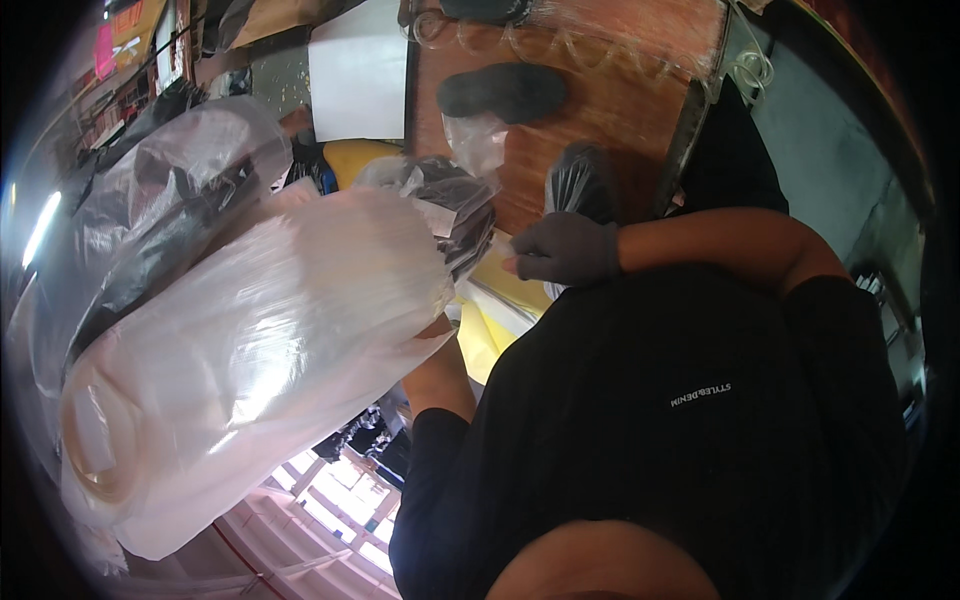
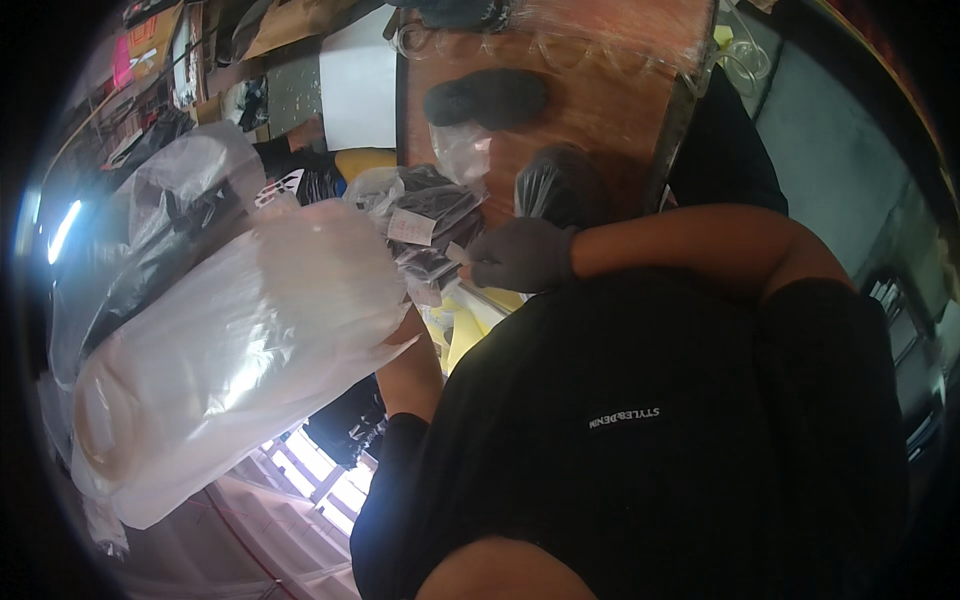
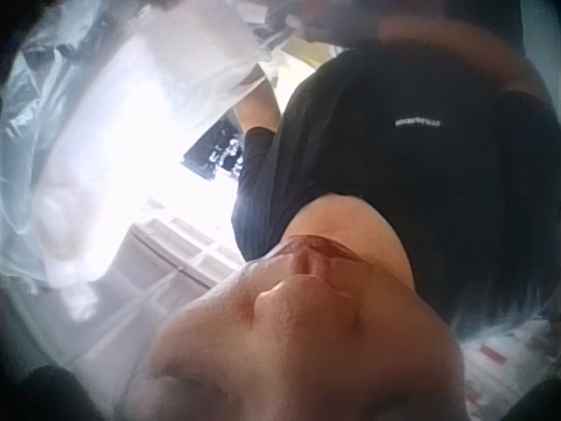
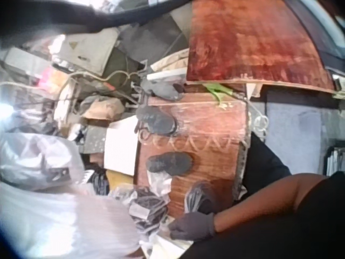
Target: The person gathers black rubber parts, uses a green-handled tool to trim edges, and places the parts into clear plastic bags. They tie the bags and stack them on a nearby pallet. The person also arranges additional rubber parts on a tray.
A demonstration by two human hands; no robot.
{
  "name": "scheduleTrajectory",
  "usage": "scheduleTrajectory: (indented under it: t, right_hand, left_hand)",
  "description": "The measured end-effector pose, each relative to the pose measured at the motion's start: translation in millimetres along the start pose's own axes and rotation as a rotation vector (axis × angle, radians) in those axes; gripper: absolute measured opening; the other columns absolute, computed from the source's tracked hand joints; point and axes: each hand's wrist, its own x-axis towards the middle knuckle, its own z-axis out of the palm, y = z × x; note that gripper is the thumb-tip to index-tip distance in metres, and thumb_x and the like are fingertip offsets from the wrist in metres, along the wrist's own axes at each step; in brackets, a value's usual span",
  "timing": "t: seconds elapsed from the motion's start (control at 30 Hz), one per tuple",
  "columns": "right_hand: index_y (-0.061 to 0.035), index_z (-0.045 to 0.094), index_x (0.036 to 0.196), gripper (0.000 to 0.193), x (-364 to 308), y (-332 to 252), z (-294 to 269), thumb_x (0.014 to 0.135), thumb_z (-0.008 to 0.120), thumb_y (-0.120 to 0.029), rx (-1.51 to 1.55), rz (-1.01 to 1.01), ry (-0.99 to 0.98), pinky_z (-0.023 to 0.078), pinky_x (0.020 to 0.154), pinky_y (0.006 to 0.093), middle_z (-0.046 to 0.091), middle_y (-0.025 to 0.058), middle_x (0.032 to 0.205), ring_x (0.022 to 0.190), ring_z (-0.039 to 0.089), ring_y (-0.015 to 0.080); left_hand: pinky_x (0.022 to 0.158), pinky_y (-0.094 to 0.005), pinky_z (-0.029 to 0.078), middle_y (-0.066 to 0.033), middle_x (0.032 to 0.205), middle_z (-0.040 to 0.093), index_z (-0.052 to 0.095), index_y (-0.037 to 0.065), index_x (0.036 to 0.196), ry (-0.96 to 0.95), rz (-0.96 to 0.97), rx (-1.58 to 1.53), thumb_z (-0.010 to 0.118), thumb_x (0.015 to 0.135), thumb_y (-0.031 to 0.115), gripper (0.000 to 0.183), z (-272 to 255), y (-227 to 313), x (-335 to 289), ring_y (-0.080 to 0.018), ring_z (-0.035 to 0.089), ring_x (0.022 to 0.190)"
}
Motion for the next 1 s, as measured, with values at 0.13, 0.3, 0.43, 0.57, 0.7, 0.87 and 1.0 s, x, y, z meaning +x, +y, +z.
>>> scheduleTrajectory:
  t: [0.13,0.3,0.43,0.57,0.7,0.87,1.0]
  right_hand:
    - [-0.0068,0.061,0.081,0.041,-0.4,1.1,-1.2,0.089,0.045,-0.044,0.014,0.017,-0.010,0.043,0.065,0.0449,0.060,0.0193,0.072,0.071,0.059,0.0360]
    - [-0.0066,0.062,0.080,0.040,-0.9,-0.9,-2.2,0.088,0.046,-0.043,0.007,0.028,-0.018,0.044,0.066,0.0445,0.061,0.0193,0.074,0.072,0.060,0.0357]
    - [-0.0062,0.061,0.077,0.039,-0.7,-3.4,-1.7,0.088,0.047,-0.041,-0.007,0.028,-0.001,0.043,0.064,0.0425,0.060,0.0174,0.071,0.069,0.059,0.0332]
    - [-0.0064,0.060,0.076,0.039,-1.9,-6.6,-2.3,0.089,0.046,-0.040,0.006,0.004,0.013,0.043,0.064,0.0420,0.060,0.0169,0.071,0.069,0.059,0.0322]
    - [-0.0073,0.060,0.077,0.039,-6.1,-11.5,-3.8,0.090,0.044,-0.041,0.004,0.013,-0.003,0.043,0.066,0.0428,0.060,0.0174,0.074,0.072,0.059,0.0326]
    - [-0.0084,0.061,0.079,0.039,-13.6,-17.4,-2.3,0.090,0.044,-0.041,-0.008,0.019,0.007,0.044,0.067,0.0408,0.061,0.0151,0.074,0.073,0.060,0.0310]
    - [-0.0093,0.062,0.081,0.039,-17.2,-18.5,1.8,0.090,0.044,-0.042,-0.029,0.009,0.044,0.044,0.067,0.0399,0.061,0.0136,0.073,0.074,0.060,0.0297]
  left_hand:
    - [0.084,-0.0356,0.042,-0.0122,0.093,0.058,0.047,-0.001,0.121,-0.009,0.041,0.011,0.062,0.077,0.019,0.051,5.5,-1.2,5.9,-0.0231,0.053,0.093]
    - [0.086,-0.0366,0.041,-0.0128,0.093,0.058,0.046,-0.001,0.122,-0.016,0.094,0.007,0.063,0.076,0.019,0.053,18.6,8.3,17.0,-0.0244,0.053,0.096]
    - [0.088,-0.0389,0.040,-0.0128,0.093,0.058,0.048,0.000,0.121,-0.128,0.102,0.168,0.064,0.073,0.020,0.054,12.8,24.5,29.2,-0.0268,0.052,0.099]
    - [0.088,-0.0419,0.037,-0.0115,0.092,0.059,0.052,0.001,0.113,-0.316,0.241,0.422,0.064,0.071,0.021,0.048,-5.0,37.0,35.1,-0.0299,0.050,0.101]
    - [0.085,-0.0407,0.038,-0.0110,0.089,0.058,0.051,0.002,0.109,-0.244,0.178,0.304,0.061,0.074,0.020,0.041,-11.0,36.0,34.1,-0.0285,0.050,0.096]
    - [0.082,-0.0392,0.039,-0.0105,0.086,0.057,0.051,0.003,0.103,-0.164,0.096,0.178,0.058,0.076,0.019,0.032,-15.6,25.1,26.3,-0.0266,0.050,0.090]
    - [0.079,-0.0380,0.040,-0.0100,0.083,0.057,0.051,0.003,0.099,-0.116,0.025,0.072,0.055,0.079,0.018,0.025,-22.2,20.3,14.6,-0.0252,0.051,0.085]
